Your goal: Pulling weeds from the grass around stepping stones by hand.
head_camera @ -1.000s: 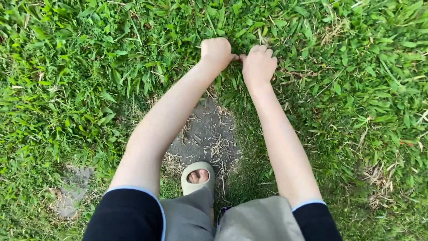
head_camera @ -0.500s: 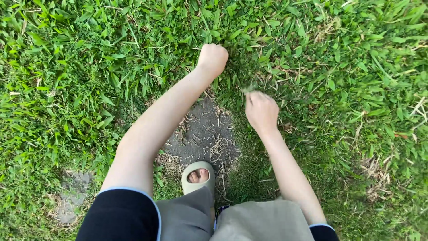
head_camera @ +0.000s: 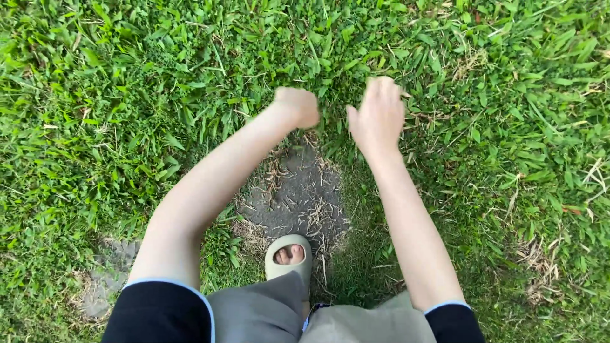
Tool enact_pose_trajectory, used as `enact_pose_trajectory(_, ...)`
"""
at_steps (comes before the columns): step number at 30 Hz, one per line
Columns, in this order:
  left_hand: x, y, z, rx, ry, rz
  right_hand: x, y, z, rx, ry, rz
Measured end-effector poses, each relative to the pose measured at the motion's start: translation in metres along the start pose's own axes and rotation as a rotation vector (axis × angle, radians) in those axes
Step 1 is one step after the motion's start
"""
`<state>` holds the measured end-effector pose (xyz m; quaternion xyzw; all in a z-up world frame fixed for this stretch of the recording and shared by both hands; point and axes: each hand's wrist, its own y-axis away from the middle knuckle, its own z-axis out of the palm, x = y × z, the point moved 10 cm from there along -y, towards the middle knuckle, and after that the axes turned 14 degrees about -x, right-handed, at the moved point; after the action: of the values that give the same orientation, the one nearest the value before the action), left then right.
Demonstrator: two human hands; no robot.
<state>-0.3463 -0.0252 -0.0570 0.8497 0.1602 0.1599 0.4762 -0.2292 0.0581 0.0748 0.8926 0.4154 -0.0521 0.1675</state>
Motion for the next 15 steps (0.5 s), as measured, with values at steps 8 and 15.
enact_pose_trajectory(8,-0.106,-0.001,-0.03,0.314,0.16,-0.301,-0.004,-0.041,0.141,-0.053,0.287,-0.154)
enact_pose_trajectory(15,-0.131,-0.013,-0.032,0.273,0.049,-0.484,-0.006,-0.024,0.11,0.011,0.097,-0.23)
